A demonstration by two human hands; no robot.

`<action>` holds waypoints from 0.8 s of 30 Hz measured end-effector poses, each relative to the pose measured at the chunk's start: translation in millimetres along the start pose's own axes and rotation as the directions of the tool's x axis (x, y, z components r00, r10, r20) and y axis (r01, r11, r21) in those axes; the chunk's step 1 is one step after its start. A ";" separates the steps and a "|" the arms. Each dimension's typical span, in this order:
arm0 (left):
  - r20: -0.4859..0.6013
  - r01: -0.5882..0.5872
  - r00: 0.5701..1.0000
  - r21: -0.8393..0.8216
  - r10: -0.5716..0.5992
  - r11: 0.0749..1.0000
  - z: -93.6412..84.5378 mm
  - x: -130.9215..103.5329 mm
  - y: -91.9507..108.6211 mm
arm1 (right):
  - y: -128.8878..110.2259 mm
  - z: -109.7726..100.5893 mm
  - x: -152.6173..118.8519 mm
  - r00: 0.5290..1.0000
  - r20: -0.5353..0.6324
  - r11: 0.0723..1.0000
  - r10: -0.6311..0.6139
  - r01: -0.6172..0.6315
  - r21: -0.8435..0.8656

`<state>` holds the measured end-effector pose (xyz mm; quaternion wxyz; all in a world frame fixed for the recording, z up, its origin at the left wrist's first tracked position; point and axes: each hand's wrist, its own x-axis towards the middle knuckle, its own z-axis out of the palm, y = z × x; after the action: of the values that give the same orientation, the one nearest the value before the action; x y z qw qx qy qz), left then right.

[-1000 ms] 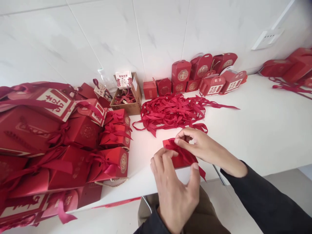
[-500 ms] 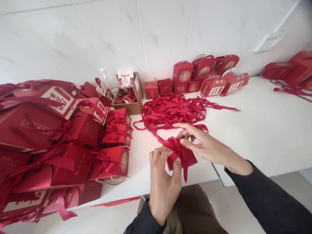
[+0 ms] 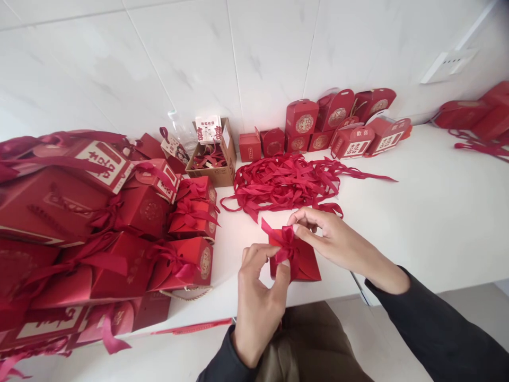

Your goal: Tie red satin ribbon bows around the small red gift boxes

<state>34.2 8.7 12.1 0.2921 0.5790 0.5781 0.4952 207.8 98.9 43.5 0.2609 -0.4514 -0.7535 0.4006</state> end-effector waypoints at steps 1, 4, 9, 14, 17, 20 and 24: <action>0.007 0.000 1.000 -0.011 0.000 1.000 -0.7 -0.3 0.4 | -0.3 0.0 -0.8 1.000 -0.001 1.000 0.002 -0.002 0.001; 0.031 0.005 0.999 -0.029 -0.004 1.000 -4.3 -0.9 0.5 | 0.0 -0.3 -3.3 1.000 -0.010 1.000 0.014 -0.014 0.001; 0.058 0.061 0.997 -0.022 -0.060 0.998 -7.6 -0.5 -3.9 | 4.6 1.6 -8.0 0.999 -0.009 0.996 0.047 -0.046 0.070; 0.031 0.133 0.991 -0.014 -0.132 0.991 -4.8 0.7 -7.5 | 2.5 2.8 -11.1 0.998 -0.001 0.975 0.056 -0.055 0.217; 0.040 0.117 0.992 -0.002 -0.117 0.993 -4.5 1.2 -6.3 | -3.2 1.8 -11.5 0.995 0.038 0.942 0.093 -0.100 0.319; 0.042 0.112 0.993 0.032 -0.114 0.993 -5.8 0.7 -5.4 | -7.6 0.3 -11.5 0.981 0.051 0.917 0.189 -0.195 0.348; 0.026 0.130 0.991 0.070 -0.132 0.989 -7.9 -1.9 -7.8 | -9.3 -1.3 -12.0 0.971 0.035 0.916 0.237 -0.236 0.324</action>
<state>24.3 6.2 7.2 0.3132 0.5568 0.6269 0.4460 209.9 86.2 51.6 0.2832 -0.4907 -0.6163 0.5470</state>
